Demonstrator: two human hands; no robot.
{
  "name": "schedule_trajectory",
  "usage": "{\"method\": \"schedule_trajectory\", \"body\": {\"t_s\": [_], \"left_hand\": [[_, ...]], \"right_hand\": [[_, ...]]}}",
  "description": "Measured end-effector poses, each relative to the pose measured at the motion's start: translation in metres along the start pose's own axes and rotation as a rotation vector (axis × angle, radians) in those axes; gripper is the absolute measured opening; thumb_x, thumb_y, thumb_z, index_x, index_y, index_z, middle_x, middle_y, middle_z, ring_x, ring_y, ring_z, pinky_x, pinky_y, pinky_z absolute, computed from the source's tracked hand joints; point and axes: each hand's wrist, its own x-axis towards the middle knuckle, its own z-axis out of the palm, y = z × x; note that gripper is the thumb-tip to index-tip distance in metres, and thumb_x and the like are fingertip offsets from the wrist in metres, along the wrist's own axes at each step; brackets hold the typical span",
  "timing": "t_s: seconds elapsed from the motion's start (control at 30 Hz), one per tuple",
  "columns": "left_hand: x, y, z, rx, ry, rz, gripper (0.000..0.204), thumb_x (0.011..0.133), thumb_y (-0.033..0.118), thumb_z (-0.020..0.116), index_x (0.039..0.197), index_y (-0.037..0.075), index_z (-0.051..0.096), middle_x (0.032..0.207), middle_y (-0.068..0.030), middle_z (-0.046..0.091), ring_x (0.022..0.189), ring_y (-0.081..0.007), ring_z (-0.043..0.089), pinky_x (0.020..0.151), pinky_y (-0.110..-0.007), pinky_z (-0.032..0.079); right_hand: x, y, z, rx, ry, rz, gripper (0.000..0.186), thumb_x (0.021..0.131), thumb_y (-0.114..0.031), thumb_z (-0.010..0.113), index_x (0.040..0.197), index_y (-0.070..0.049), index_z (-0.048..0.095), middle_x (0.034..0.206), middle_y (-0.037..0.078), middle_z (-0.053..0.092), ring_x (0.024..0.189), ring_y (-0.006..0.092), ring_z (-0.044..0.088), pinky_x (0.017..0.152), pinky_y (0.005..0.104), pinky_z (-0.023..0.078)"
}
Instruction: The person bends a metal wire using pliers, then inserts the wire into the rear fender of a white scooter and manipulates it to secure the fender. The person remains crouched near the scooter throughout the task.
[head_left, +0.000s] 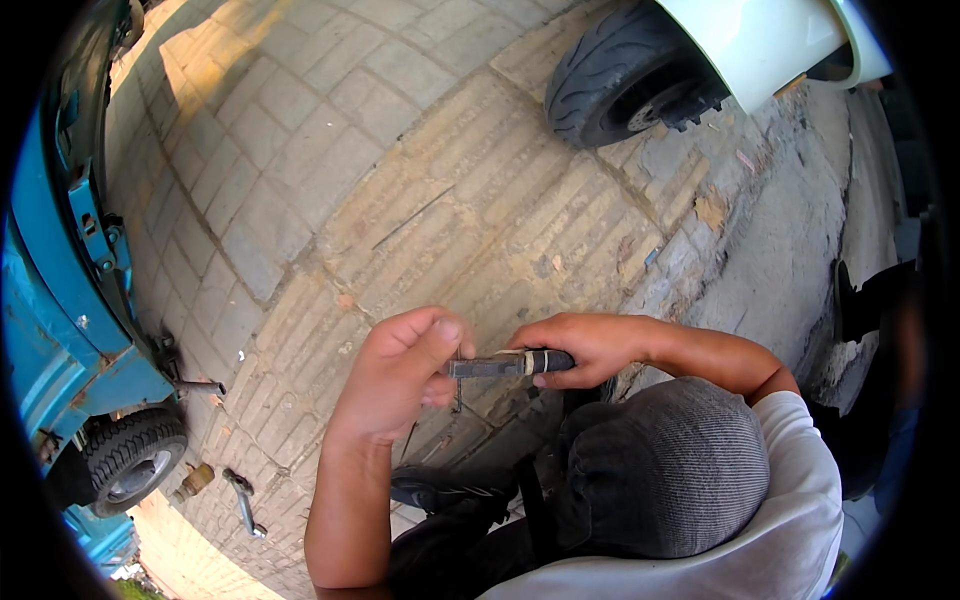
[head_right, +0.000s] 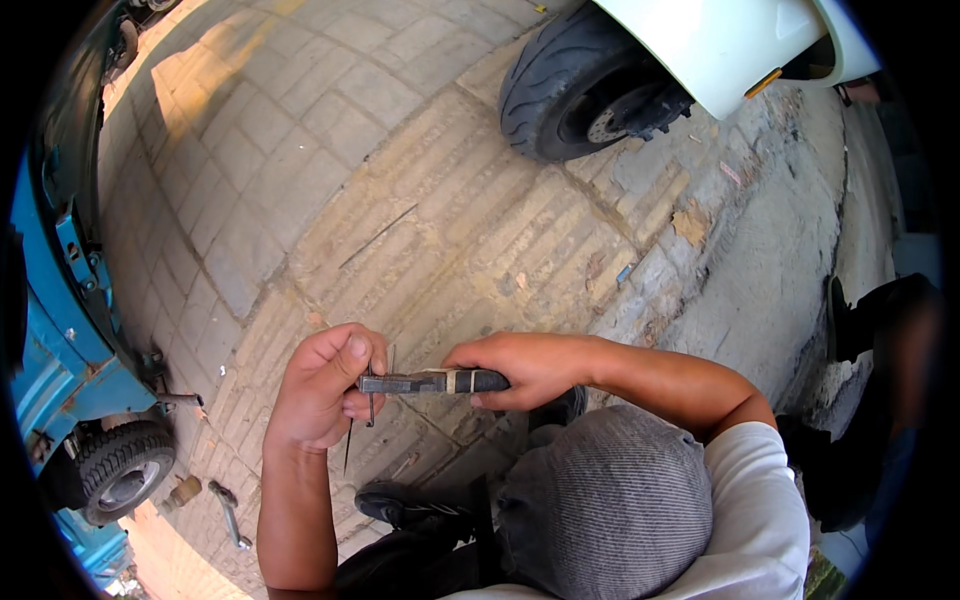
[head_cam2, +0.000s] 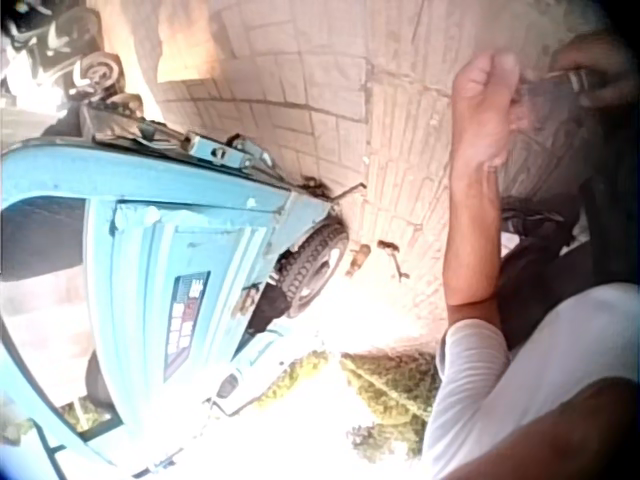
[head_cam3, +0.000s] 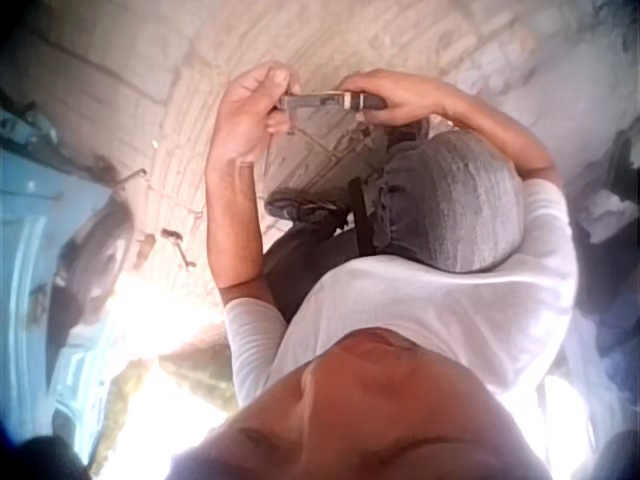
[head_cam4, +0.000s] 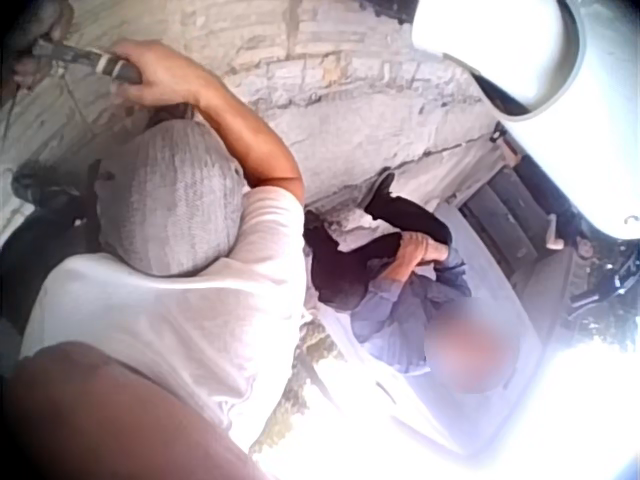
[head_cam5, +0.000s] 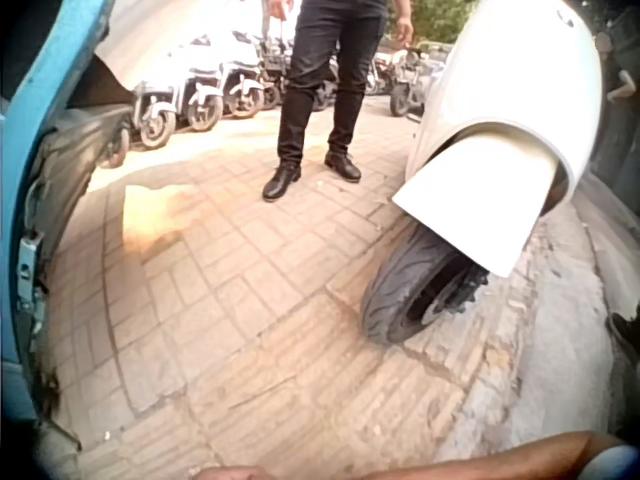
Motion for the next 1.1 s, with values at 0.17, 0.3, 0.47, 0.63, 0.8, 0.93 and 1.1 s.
{"method": "schedule_trajectory", "body": {"t_s": [0.17,0.3,0.47,0.63,0.8,0.93,1.1], "left_hand": [[-0.001,0.0,-0.002,0.036,0.037,-0.004,0.025,0.097,0.026,0.06,0.088,0.002,0.06,0.081,-0.0017,0.058,0.052,-0.005,0.037,0.046,-0.02,0.032],[-0.002,-0.001,-0.003,-0.009,0.016,-0.016,0.024,0.097,0.025,0.06,0.088,0.002,0.06,0.081,-0.0019,0.058,0.051,-0.0051,0.037,0.046,-0.02,0.032],[-0.003,0.001,0.003,-0.018,0.034,-0.003,0.026,0.097,0.024,0.059,0.086,0.001,0.059,0.077,-0.0012,0.055,0.049,-0.0044,0.034,0.044,-0.02,0.029],[-0.004,-0.001,0.006,0.0,0.046,0.009,0.026,0.097,0.025,0.059,0.086,0.001,0.059,0.077,-0.0015,0.055,0.05,-0.0042,0.035,0.044,-0.02,0.03],[-0.005,0.002,0.015,0.052,0.111,-0.006,0.031,0.098,0.026,0.058,0.08,0.001,0.056,0.068,-0.0009,0.048,0.045,-0.0029,0.03,0.04,-0.019,0.028],[-0.008,0.003,0.013,0.089,0.086,0.019,0.033,0.098,0.027,0.058,0.078,0.001,0.055,0.066,-0.003,0.049,0.047,-0.0035,0.033,0.04,-0.018,0.027],[-0.01,0.003,0.011,0.088,0.021,0.043,0.035,0.098,0.029,0.058,0.077,0.001,0.055,0.067,-0.0052,0.052,0.049,-0.0043,0.036,0.04,-0.018,0.025]], "right_hand": [[-0.003,-0.002,0.004,-0.018,0.052,-0.09,0.062,0.088,-0.012,0.064,0.143,-0.001,0.037,0.126,0.023,0.056,0.106,0.0349,0.061,0.089,0.0383,0.048],[-0.003,-0.009,-0.001,0.053,0.001,-0.013,0.064,0.088,-0.014,0.065,0.144,-0.002,0.037,0.123,0.023,0.058,0.106,0.0339,0.061,0.089,0.0387,0.048],[-0.002,-0.006,0.0,0.01,0.043,0.042,0.055,0.088,-0.014,0.065,0.136,0.002,0.045,0.11,0.021,0.063,0.096,0.0322,0.064,0.084,0.0381,0.049],[-0.001,-0.004,0.004,-0.007,0.009,0.062,0.054,0.088,-0.014,0.065,0.135,0.002,0.045,0.115,0.022,0.061,0.101,0.0329,0.062,0.085,0.0381,0.049],[-0.005,-0.002,0.005,-0.092,0.032,-0.039,0.071,0.089,-0.016,0.066,0.147,-0.002,0.03,0.131,0.024,0.052,0.117,0.0342,0.055,0.097,0.0378,0.044],[-0.006,-0.005,0.002,-0.053,-0.098,-0.027,0.079,0.089,-0.02,0.068,0.152,-0.008,0.022,0.137,0.022,0.05,0.119,0.032,0.055,0.098,0.0376,0.044],[-0.005,-0.011,0.002,-0.011,-0.124,-0.005,0.079,0.089,-0.021,0.068,0.152,-0.008,0.022,0.133,0.022,0.053,0.116,0.0329,0.057,0.096,0.0376,0.045]]}}
